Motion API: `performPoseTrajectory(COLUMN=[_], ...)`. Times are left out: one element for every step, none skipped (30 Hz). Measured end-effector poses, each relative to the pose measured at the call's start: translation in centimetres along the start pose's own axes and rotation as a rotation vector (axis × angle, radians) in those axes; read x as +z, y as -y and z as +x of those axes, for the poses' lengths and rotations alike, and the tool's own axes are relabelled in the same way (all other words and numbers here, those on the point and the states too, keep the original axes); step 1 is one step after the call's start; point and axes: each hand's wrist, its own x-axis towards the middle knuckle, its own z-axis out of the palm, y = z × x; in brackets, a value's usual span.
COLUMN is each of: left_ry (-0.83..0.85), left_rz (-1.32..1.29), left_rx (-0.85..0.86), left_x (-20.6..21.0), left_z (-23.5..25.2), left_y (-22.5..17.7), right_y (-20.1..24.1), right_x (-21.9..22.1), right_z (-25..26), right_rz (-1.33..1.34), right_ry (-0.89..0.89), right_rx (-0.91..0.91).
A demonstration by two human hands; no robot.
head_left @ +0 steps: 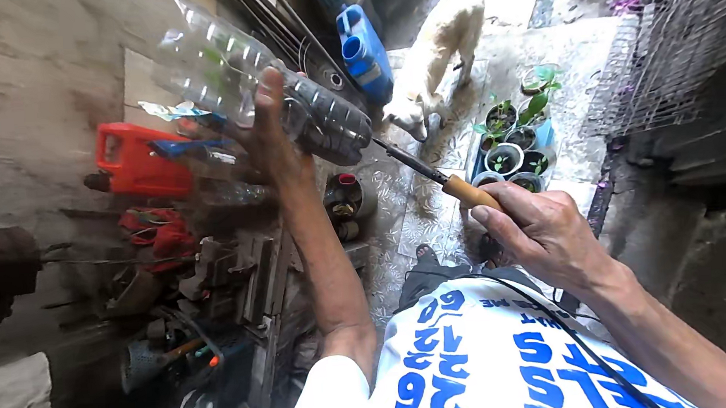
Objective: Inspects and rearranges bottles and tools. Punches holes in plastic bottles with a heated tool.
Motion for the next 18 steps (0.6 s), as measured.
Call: performPoseTrajectory(left_ry=[0.0,0.005,0.011,0.024,0.043,0.054,0.069,0.088,0.097,0.101,0.101,0.099,0.102,0.106,0.11,0.114,0.124,0.124], left_rz=[-0.018,-0.029,-0.036,-0.044,-0.051,-0.063,-0.067,-0.073,-0.075,-0.073,-0.069,-0.075,-0.091,-0.109,-0.125,-0.127,-0.134,-0.143], left_rx=[-0.002,-0.005,-0.01,-0.012,-0.01,-0.007,-0.011,-0.019,-0.029,-0.035,-0.043,-0.05,-0.062,-0.068,-0.073,-0.082,-0.095,-0.105], left_x=[-0.1,-0.2,-0.4,-0.6,-0.8,-0.9,-1.0,-1.3,-1.4,-1.5,-1.7,-1.9,-2.1,-2.4,-2.7,-3.0,-3.4,-3.8], left_z=[-0.2,-0.5,-0.7,-0.9,-1.1,-1.3,-1.5,-1.7,-1.9,-2.0,-2.0,-2.1,-2.0,-1.9,-1.6,-1.5,-1.3,-1.1], left_y=[0.2,0.3,0.4,0.4,0.5,0.5,0.6,0.7,0.8,1.0,1.2,1.5,1.9,2.3,2.7,3.1,3.3,3.6], right_y=[0.0,-0.1,-0.2,-0.2,-0.3,-0.3,-0.4,-0.4,-0.5,-0.5,-0.5,-0.4,-0.3,-0.2,0.0,0.2,0.5,0.8], right_x=[0.0,0.0,0.1,0.1,0.2,0.4,0.5,0.7,0.9,1.1,1.3,1.4,1.6,1.8,2.1,2.3,2.7,3.1], right_z=[0.0,-0.1,-0.1,-0.1,-0.1,-0.1,-0.1,-0.1,-0.1,-0.1,-0.1,0.0,0.1,0.2,0.3,0.4,0.5,0.6], right_rz=[-0.006,-0.012,-0.019,-0.025,-0.031,-0.039,-0.049,-0.058,-0.065,-0.069,-0.073,-0.079,-0.091,-0.106,-0.12,-0.135,-0.149,-0.163], right_ry=[0.007,0.012,0.016,0.023,0.03,0.036,0.041,0.044,0.048,0.054,0.057,0.06,0.061,0.06,0.057,0.054,0.05,0.048], right_rx=[0.006,0.01,0.009,0.01,0.012,0.014,0.015,0.014,0.014,0.019,0.026,0.033,0.036,0.036,0.034,0.034,0.036,0.04])
